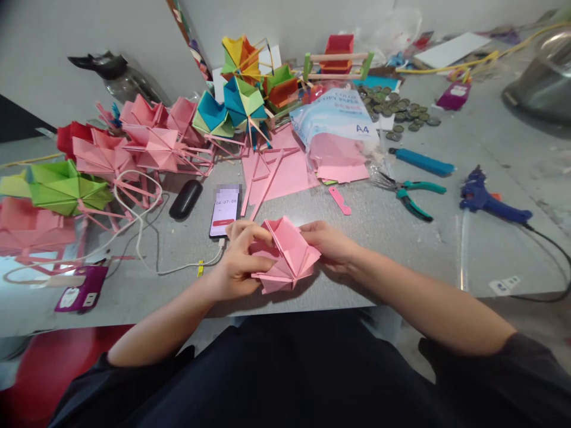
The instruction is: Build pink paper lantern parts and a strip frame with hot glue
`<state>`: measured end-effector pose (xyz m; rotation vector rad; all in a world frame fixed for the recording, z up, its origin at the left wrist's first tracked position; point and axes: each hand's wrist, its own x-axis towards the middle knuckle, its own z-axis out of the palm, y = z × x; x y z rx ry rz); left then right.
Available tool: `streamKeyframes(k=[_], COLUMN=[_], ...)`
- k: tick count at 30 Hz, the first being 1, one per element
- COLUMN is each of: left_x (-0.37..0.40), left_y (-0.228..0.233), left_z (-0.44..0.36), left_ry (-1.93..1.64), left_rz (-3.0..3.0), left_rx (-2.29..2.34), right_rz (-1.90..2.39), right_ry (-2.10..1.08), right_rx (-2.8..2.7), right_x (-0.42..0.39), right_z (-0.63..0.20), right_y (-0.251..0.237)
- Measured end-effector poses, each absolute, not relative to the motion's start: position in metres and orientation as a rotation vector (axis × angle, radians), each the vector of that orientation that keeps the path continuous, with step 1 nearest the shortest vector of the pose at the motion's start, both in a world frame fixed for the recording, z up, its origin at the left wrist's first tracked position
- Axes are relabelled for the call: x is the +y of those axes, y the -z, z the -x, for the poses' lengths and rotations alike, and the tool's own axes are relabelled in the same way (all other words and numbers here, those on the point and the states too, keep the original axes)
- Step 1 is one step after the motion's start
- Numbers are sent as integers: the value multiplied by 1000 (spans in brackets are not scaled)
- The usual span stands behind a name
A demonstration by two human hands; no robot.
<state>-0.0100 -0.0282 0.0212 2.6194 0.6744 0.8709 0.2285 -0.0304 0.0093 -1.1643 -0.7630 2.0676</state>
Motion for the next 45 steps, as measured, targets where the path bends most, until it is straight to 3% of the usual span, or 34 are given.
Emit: streamKeyframes(k=[45], left_x=[-1], left_y=[-3], left_z=[27], left_ry=[-1380], left_rz=[-2888], left_rx=[708], right_rz=[1100], right_ry=[-2052], right_rx=[-913], right_x=[-27], right_z=[-228], right_y=[1])
